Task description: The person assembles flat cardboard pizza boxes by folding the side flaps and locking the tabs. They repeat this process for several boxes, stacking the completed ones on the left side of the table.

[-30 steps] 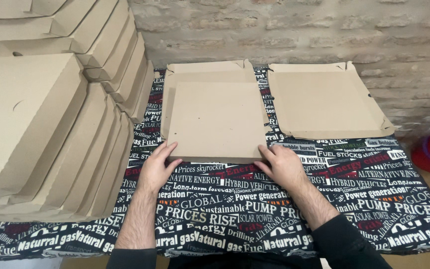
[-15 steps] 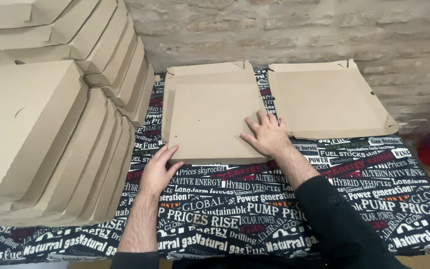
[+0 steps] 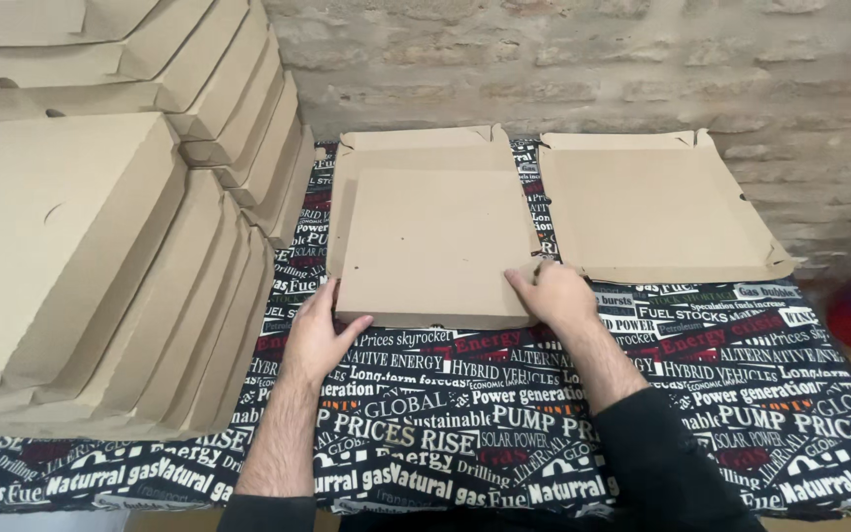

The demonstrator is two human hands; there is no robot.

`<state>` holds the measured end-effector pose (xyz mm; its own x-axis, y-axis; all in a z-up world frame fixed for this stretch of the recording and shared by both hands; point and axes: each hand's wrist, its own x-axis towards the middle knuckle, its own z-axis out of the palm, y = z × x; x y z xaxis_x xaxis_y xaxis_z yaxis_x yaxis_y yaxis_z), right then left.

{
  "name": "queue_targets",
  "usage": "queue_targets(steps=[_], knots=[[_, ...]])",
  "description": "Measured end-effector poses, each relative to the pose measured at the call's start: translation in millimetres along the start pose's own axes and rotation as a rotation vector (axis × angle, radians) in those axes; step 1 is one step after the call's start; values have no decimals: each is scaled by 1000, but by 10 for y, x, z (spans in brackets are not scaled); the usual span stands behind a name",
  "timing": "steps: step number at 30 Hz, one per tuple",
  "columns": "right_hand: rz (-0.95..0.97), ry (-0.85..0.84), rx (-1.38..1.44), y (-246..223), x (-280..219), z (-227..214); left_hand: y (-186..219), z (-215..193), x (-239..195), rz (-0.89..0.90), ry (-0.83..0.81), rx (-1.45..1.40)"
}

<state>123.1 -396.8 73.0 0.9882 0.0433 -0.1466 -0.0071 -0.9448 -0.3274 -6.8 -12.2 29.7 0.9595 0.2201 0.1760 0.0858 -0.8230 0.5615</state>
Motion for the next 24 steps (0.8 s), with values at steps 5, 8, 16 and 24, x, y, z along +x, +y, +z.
queue_targets(steps=[5,8,16,24], knots=[[23,-118,309,139,122,159,-150,183,112,-151,-33,-213],[76,-112,488,205,153,226,-9,189,73,-273,35,-485],[5,-28,1451,242,-39,352,669,288,-53,-366,496,-1392],[-62,75,1603,-19,-412,397,897,1041,47,-454,321,-1444]])
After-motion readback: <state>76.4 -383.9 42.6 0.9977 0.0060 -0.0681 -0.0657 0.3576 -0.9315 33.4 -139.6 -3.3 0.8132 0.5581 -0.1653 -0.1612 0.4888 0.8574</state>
